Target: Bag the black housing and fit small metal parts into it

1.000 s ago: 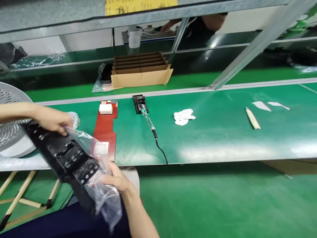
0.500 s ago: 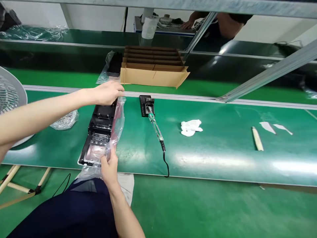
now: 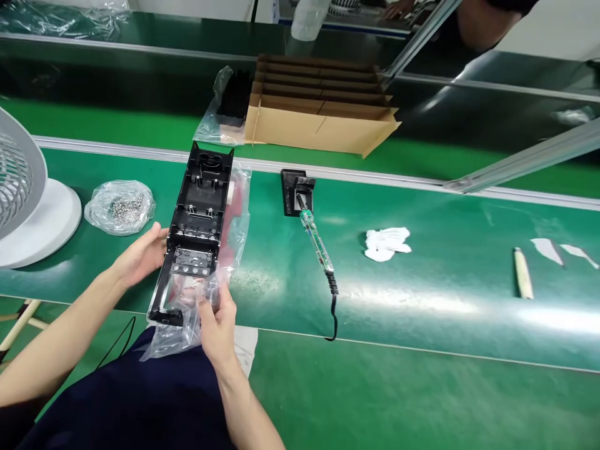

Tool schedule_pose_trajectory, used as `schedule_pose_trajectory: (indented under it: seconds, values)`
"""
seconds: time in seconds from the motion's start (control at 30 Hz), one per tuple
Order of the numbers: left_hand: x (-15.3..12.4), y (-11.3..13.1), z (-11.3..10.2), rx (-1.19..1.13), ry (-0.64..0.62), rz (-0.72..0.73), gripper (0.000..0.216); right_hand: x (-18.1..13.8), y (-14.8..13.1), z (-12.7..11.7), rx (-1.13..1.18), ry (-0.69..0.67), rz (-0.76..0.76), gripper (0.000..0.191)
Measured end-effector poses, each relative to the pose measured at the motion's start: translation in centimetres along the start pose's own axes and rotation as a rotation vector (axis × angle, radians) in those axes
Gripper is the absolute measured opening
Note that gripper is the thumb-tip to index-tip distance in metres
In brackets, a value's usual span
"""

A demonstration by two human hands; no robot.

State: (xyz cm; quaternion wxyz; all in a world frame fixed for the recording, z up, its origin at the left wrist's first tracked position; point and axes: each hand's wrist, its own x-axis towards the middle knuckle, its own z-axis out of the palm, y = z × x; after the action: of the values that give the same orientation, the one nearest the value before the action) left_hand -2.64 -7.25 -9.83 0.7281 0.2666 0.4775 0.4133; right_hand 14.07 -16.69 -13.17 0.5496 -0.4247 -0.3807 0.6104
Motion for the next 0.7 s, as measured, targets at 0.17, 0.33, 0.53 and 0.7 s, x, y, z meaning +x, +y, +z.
schedule_pose_trajectory:
  seconds: [0.17,0.33,0.53,0.7]
  values:
    - [1.0,0.3,0.9,-0.179,0.057,0.031,0.063,-0.6,-0.4,0.6,-0.038,-0.068,-0.039,0.036]
    - [3.3,1.2,2.6,-0.028,0.141,0.265,0.046,0.7,-0.9,-0.6,-0.404,0.020,-0.224,0.021]
    - [6.3,0.6,2.8,0.210,0.149,0.485,0.040,2.0,-1.1,-2.0,-0.851,0.155,-0.435,0.016]
    - [7.8,-0.3,1.7,0.570,0.268,0.640,0.041,2.7,0.5,-2.1,-0.973,0.201,-0.496,0.020]
